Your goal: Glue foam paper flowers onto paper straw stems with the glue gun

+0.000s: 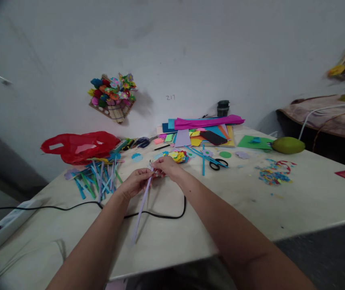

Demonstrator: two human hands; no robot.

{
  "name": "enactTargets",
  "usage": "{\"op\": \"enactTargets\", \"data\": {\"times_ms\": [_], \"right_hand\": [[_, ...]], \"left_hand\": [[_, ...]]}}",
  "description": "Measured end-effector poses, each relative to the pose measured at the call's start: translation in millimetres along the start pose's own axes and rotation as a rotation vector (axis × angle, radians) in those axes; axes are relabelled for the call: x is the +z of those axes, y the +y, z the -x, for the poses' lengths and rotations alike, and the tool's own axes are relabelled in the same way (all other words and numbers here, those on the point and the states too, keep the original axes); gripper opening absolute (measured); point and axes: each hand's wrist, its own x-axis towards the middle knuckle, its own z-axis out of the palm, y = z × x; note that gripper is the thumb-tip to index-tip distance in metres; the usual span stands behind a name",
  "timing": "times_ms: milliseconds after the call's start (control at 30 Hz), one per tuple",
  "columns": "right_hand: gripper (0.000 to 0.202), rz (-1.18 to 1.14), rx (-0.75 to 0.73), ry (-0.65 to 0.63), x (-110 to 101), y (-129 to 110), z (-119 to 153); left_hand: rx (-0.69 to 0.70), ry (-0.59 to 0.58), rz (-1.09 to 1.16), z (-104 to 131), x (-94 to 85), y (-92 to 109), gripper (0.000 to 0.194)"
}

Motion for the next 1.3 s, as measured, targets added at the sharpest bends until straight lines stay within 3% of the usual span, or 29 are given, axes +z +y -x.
{"op": "enactTargets", "data": {"times_ms": [233,700,867,1067,1300], "right_hand": [[0.012,0.044,0.035,0.001,-0.4,-2.8,3.2],[0.012,0.113,-0.105,0.017,-1.6,0.0,-1.0],[0.01,0.333,-0.269,0.072,0.5,-2.9,-1.8],[0.012,0.787,-0.513,0.246,4.0,-7.8,4.5],[0.015,0.977,-0.634,0.244,5.7,-9.2,11.0]], "left_hand": [[0.038,0.017,-0.016,-0.1,3.9,1.2,0.028],[0.126,-0.008,0.012,-1.4,7.0,0.5,0.026],[0.123,0.025,0.039,-0.6,9.8,2.7,0.028],[0.122,0.044,0.076,-1.1,11.2,3.0,0.027],[0.136,0.065,0.115,-2.7,11.5,1.5,0.025]]}}
